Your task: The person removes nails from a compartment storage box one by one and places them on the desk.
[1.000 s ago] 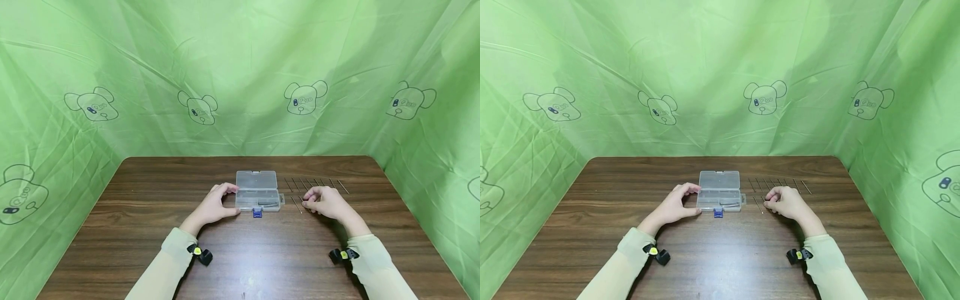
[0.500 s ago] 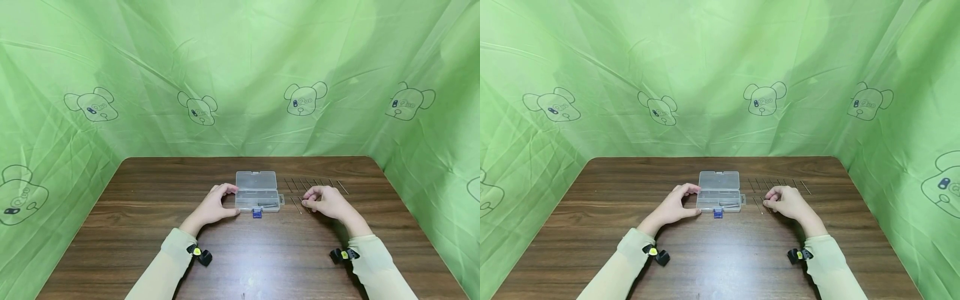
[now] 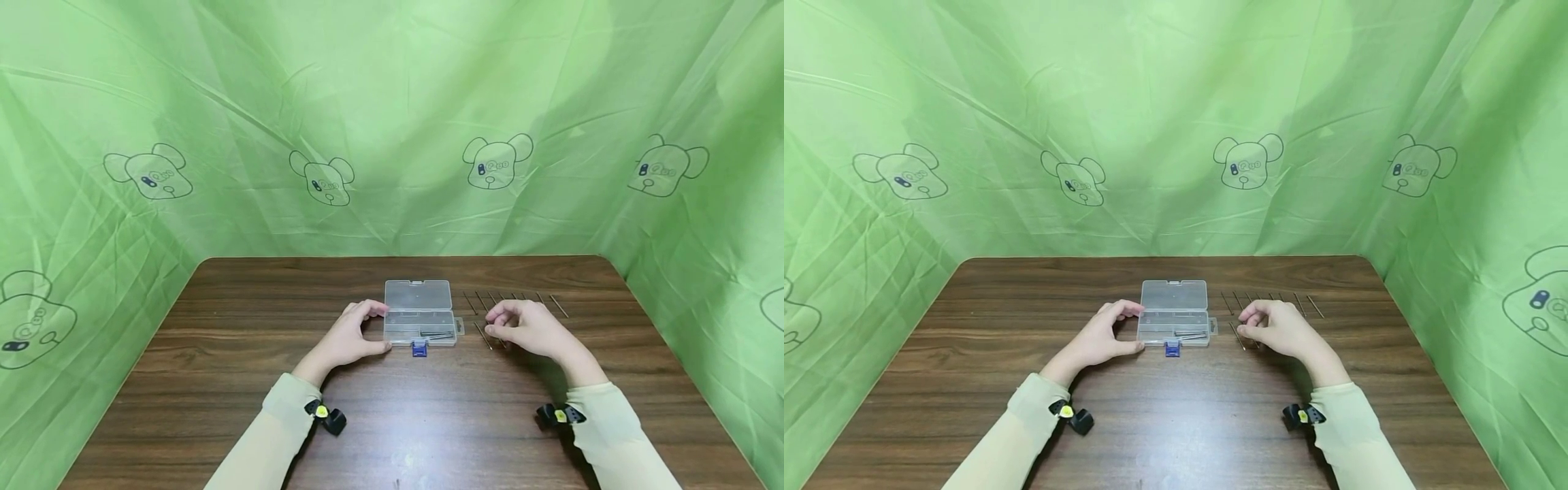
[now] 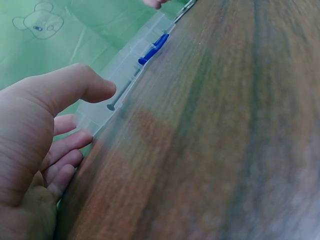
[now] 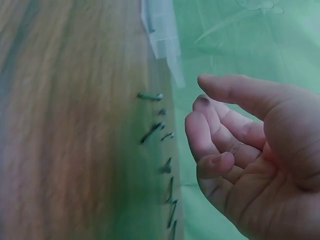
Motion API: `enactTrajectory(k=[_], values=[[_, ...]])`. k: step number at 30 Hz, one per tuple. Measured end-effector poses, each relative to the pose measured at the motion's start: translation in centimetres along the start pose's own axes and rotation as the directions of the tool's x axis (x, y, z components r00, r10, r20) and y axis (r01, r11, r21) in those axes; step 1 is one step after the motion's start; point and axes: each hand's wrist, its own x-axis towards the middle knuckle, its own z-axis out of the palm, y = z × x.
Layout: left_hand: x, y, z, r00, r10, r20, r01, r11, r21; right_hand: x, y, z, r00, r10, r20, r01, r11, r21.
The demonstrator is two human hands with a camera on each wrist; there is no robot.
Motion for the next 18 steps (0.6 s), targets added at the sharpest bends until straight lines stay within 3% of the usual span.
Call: enactTrajectory(k=[9, 18], values=[[-0.1, 0.1, 0.0, 1.0, 0.008, 0.011, -0.009, 1.0, 0.007, 1.0, -3.2, 0.6, 0.996, -0.077, 0.041, 0.077, 0.997, -0.003], [-0.1, -0.1, 0.0, 1.0, 0.022, 0.005, -0.022, 0.999, 0.026, 4.1, -7.6, 2.2, 0.975, -0.182, 0.126, 0.177, 0.983, 0.046]])
